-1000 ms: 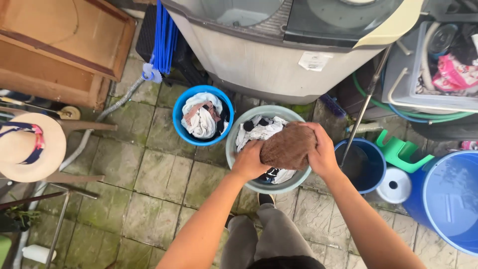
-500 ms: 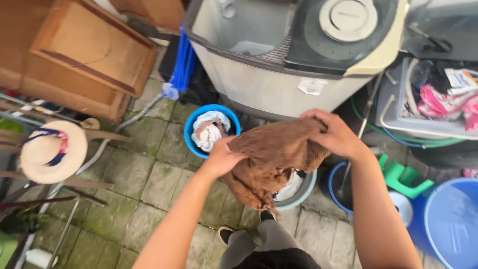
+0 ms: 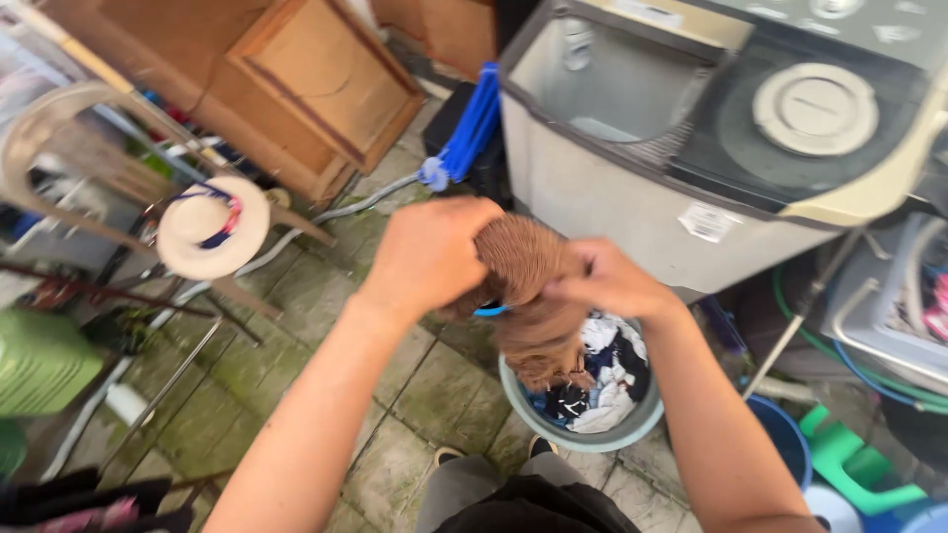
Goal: The recorder hangs several pieces of laundry, including a shirt, shorts, and a towel, onto a drying rack using hangers.
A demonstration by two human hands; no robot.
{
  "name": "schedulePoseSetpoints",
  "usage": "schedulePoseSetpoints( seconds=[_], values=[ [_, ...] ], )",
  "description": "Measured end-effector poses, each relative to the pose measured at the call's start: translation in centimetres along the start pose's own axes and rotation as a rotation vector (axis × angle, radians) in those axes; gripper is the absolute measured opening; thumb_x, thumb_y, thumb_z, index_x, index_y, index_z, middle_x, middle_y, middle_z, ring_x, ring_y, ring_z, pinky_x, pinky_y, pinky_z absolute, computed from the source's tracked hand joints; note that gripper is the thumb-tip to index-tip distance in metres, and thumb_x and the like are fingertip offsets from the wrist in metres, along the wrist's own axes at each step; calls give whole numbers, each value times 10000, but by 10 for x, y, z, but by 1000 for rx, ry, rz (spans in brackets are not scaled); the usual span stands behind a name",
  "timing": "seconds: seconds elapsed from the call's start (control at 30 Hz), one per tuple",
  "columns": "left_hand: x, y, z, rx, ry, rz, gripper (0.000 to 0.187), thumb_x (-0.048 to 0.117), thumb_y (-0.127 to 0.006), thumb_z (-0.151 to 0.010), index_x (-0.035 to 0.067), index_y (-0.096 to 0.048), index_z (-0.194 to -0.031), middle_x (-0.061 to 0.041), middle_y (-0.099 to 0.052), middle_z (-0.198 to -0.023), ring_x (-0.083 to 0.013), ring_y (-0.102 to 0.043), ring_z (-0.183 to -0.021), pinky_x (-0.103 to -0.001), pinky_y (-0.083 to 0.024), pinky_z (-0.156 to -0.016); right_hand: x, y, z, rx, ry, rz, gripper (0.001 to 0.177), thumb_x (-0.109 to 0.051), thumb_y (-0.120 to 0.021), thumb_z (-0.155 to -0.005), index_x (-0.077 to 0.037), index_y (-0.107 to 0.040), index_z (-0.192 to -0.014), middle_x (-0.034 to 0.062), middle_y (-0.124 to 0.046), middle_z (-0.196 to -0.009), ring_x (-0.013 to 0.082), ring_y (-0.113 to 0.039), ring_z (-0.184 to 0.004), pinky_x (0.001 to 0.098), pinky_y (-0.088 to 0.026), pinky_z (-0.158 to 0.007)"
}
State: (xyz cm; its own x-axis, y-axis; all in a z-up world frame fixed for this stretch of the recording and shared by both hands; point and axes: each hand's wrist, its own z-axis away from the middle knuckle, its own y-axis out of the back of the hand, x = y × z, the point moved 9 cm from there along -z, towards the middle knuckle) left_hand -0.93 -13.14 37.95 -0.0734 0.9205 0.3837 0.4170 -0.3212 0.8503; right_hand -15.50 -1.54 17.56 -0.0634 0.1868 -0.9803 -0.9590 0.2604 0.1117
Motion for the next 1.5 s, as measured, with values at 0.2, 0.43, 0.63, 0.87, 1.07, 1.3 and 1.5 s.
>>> schedulePoseSetpoints(
  seconds=[0.2,0.43,0.63,0.87,1.07,1.3,1.5],
  values=[
    [-76,42,60,221,31,-222,678,181,-856,-660,73,-608,-1282,-167,-656,-1179,-385,-659,-1097,-449,-545,-864,-133,-74,-44,-167,251,-262,479,-50,-637,-858,29,-626,-1331,84,-710,-1220,173,-657,-1110,349,-526,-1007],
    [-242,-31,188,-76,1016,140,900,801,-497,-921,-52,-737,-1080,-259,-772,-1032,-366,-746,-982,-418,-556,-941,-182,-156,-113,-142,242,-328,572,-73,-616,-846,11,-568,-1410,82,-687,-1307,191,-656,-1185,358,-512,-1044],
    [-243,14,207,205,757,1673,831,752,-270,-978,172,-445,-1547,0,-560,-1531,-152,-586,-1355,-384,-426,-1197,-226,-292,-144,-284,188,-5,546,-151,-694,-879,-12,-584,-1396,88,-693,-1283,186,-643,-1149,368,-524,-985],
    [-246,196,231,679,338,1671,601,356,-488,-1077,-74,-435,-1492,-207,-586,-1451,-310,-612,-1285,-460,-478,-1122,-184,-384,-199,-311,87,-280,589,-414,-394,-1077,37,-556,-1419,109,-668,-1321,191,-616,-1190,355,-468,-1011],
    [-280,253,280,892,241,1562,570,294,-540,-1024,-37,-429,-1475,-223,-610,-1418,-340,-615,-1278,-451,-477,-1115,-145,-461,-240,-641,215,-55,535,-330,-448,-1057,33,-526,-1443,71,-613,-1426,133,-541,-1312,313,-408,-1104],
    [-402,209,364,1118,714,1590,703,483,-524,-1040,-72,-515,-1471,-164,-651,-1338,-280,-603,-1250,-406,-468,-1080,-226,-570,-299,-627,338,-143,452,-215,-628,-1017,31,-591,-1394,75,-699,-1276,135,-644,-1137,325,-529,-984],
    [-446,288,419,1355,605,1284,462,242,-614,-966,41,-525,-1372,-170,-690,-1234,-280,-676,-1175,-428,-535,-1023,-178,-657,-352,-905,200,-61,362,-244,-639,-1009,15,-656,-1261,21,-706,-1073,88,-632,-952,297,-537,-827]
  ],
)
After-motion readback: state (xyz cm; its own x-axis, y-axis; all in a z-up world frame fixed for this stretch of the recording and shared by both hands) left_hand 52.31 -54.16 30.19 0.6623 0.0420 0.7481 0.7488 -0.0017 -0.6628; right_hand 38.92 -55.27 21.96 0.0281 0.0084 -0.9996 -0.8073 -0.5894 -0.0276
